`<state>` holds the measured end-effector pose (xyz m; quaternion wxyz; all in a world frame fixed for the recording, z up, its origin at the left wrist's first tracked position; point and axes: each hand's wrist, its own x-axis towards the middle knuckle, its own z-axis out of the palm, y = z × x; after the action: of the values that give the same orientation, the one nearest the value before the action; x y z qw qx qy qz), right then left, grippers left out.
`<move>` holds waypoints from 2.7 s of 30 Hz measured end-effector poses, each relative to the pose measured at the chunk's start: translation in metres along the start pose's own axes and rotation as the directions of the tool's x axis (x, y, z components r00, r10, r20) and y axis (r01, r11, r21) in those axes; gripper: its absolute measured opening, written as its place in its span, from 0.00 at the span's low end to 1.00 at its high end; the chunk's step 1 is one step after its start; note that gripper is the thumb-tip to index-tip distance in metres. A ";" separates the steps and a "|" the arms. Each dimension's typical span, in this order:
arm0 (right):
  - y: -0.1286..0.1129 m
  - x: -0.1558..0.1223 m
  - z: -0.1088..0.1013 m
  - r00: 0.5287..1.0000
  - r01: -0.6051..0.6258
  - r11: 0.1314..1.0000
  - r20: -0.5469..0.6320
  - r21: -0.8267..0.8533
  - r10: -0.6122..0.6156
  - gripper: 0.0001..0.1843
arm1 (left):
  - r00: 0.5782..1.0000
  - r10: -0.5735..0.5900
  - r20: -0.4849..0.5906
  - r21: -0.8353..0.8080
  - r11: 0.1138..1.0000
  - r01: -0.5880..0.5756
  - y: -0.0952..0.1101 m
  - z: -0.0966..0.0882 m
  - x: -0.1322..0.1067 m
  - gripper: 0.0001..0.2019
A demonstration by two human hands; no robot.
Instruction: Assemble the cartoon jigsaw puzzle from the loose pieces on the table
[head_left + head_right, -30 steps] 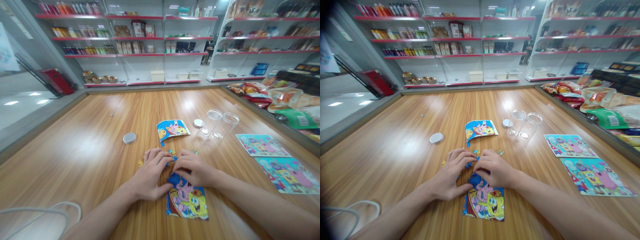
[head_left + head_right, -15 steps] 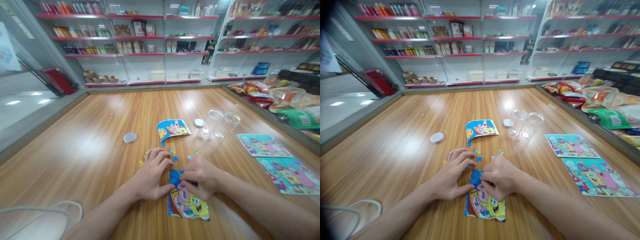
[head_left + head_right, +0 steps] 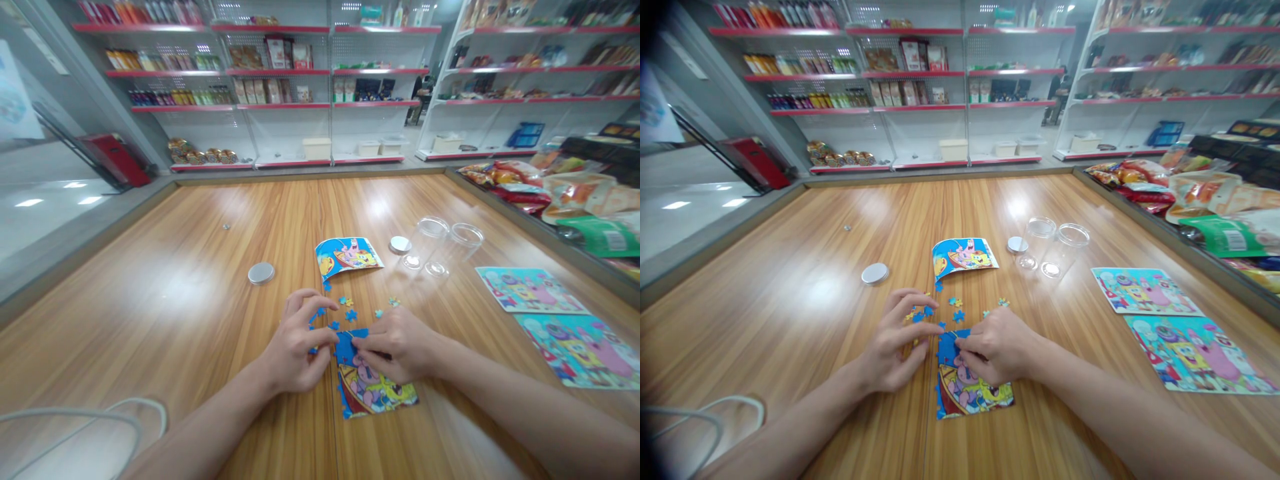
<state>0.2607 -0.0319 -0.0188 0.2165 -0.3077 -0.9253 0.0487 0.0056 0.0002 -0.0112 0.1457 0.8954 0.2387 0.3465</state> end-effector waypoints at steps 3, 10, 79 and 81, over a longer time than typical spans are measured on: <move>-0.001 0.000 -0.002 0.999 -0.009 1.000 0.034 0.007 0.009 0.10 | 0.995 0.018 0.100 0.018 1.000 -0.020 -0.001 0.003 -0.002 0.13; -0.001 0.001 -0.001 1.000 0.005 0.998 -0.006 0.055 -0.005 0.09 | 0.998 -0.034 0.052 0.060 0.998 0.031 -0.005 0.008 -0.003 0.14; 0.037 -0.020 -0.026 0.886 -0.365 -0.575 0.463 0.733 0.028 0.70 | 0.775 -0.254 0.579 -0.809 -0.297 0.507 -0.002 -0.022 0.009 0.59; 0.031 -0.013 -0.026 0.880 -0.389 -0.607 0.474 0.693 -0.024 0.72 | 0.784 -0.227 0.577 -0.814 -0.229 0.533 0.001 -0.017 0.010 0.56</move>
<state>0.2988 -0.0159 -0.0070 0.2401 -0.1348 -0.3125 0.9091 0.0002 0.0065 0.0065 0.8667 0.4054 0.1592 0.2431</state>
